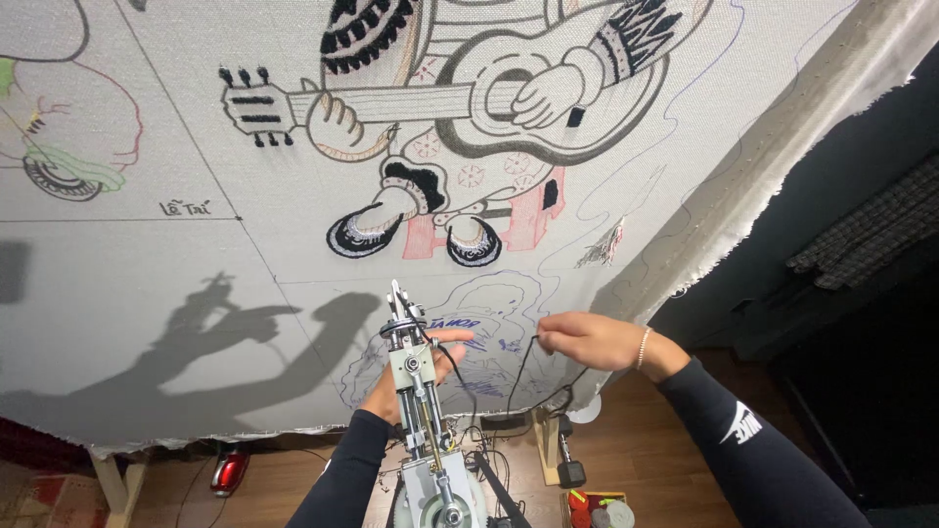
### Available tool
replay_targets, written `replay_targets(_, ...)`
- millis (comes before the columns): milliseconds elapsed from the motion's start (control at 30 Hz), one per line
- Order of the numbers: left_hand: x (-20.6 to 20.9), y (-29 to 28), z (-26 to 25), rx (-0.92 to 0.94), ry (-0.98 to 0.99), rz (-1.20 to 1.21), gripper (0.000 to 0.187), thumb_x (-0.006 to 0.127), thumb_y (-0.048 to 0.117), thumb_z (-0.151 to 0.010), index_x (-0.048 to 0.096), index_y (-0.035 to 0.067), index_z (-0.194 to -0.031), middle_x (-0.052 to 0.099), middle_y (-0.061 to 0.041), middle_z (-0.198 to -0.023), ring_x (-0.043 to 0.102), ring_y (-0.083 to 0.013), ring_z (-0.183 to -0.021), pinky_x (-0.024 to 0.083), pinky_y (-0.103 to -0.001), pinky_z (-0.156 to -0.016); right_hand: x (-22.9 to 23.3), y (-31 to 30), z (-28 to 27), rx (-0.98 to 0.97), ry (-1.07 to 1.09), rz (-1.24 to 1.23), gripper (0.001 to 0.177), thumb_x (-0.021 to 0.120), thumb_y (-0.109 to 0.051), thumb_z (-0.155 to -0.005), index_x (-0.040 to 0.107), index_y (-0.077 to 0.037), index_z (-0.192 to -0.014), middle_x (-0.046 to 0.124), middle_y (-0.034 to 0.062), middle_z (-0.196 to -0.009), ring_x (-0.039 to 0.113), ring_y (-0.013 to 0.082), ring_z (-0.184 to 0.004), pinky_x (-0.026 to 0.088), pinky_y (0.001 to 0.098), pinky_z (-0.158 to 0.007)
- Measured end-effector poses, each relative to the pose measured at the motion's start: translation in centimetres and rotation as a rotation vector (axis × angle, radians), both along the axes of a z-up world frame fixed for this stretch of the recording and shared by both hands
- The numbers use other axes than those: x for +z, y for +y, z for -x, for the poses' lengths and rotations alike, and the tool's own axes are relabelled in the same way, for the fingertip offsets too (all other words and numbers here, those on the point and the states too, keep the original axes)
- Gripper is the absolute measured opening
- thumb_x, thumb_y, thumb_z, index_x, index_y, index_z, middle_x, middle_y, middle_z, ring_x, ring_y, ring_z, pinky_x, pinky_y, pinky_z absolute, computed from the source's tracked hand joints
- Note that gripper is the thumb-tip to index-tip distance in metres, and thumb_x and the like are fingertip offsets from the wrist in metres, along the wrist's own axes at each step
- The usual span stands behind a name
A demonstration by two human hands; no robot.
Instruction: The person uses a tufting gun to create a rug on a large vertical frame.
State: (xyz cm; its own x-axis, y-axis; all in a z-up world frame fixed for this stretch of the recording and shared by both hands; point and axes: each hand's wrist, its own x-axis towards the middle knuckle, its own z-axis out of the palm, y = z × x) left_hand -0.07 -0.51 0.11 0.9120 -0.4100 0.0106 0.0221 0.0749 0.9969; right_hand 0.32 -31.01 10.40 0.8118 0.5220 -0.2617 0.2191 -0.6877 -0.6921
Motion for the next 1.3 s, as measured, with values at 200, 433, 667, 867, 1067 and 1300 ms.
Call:
replay_targets(200,1.7,-1.2,0.0,0.029,-0.677,-0.044,0.031,0.067,0.024,-0.101,0.072,0.005,-0.125,0.069,0.002,-0.108,0.065,-0.0108,-0.095,0.053,-0.030,-0.080,2.5,6.3,1.2,0.185,-0.029,0.106,0.030,0.044,-0.029,-0.103,0.060,-0.005,-0.096,0.060,0.0082,-0.082,0.057,0.0199,-0.079,0.050,0.0349,-0.079)
replay_targets(433,1.0,-1.6,-0.9,-0.027,-0.206,-0.216,0.025,0.071,0.029,-0.092,0.077,0.004,-0.093,0.076,-0.002,-0.085,0.068,-0.0122,-0.080,0.056,-0.031,-0.076,0.5,5.1,0.1,0.226,-0.001,-0.028,0.032,0.047,-0.030,-0.106,0.063,-0.006,-0.094,0.054,0.0020,-0.077,0.050,0.0136,-0.075,0.047,0.0301,-0.071)
replay_targets(667,0.9,-0.6,-0.8,-0.018,-0.169,-0.143,0.028,0.066,0.030,-0.095,0.070,0.005,-0.083,0.071,0.000,-0.078,0.067,-0.0106,-0.077,0.057,-0.028,-0.075,-2.9,-2.7,-1.2,-0.191,0.347,-0.187,0.029,0.049,-0.033,-0.105,0.062,-0.009,-0.095,0.035,-0.0056,-0.068,0.031,0.0096,-0.058,0.031,0.0258,-0.051)
replay_targets(867,-0.1,1.4,-0.8,-0.005,-0.078,-0.062,0.025,0.069,0.025,-0.097,0.070,0.005,-0.081,0.065,0.002,-0.077,0.055,-0.0090,-0.073,0.047,-0.028,-0.068,-14.1,-18.9,-1.2,-0.574,0.282,0.048,0.038,0.051,-0.041,-0.102,0.071,-0.009,-0.096,0.050,-0.0016,-0.066,0.046,0.0104,-0.055,0.045,0.0258,-0.053)
replay_targets(1067,-2.0,2.3,-1.0,0.043,-0.110,0.007,0.023,0.068,0.025,-0.096,0.069,0.007,-0.081,0.065,0.004,-0.077,0.058,-0.0057,-0.074,0.050,-0.024,-0.069,-17.2,-25.8,1.9,-1.010,0.337,-0.079,0.032,0.054,-0.034,-0.103,0.063,-0.005,-0.093,0.047,0.0004,-0.068,0.036,0.0145,-0.055,0.030,0.0319,-0.050)
replay_targets(1300,-0.9,1.5,-0.8,0.031,-0.146,-0.072,0.024,0.067,0.025,-0.096,0.069,0.007,-0.081,0.063,0.005,-0.074,0.053,-0.0041,-0.069,0.046,-0.023,-0.064,-9.1,-17.4,-0.6,-0.645,0.257,-0.246,0.029,0.064,-0.036,-0.100,0.066,-0.009,-0.090,0.050,-0.0054,-0.073,0.041,0.0080,-0.063,0.037,0.0266,-0.057)
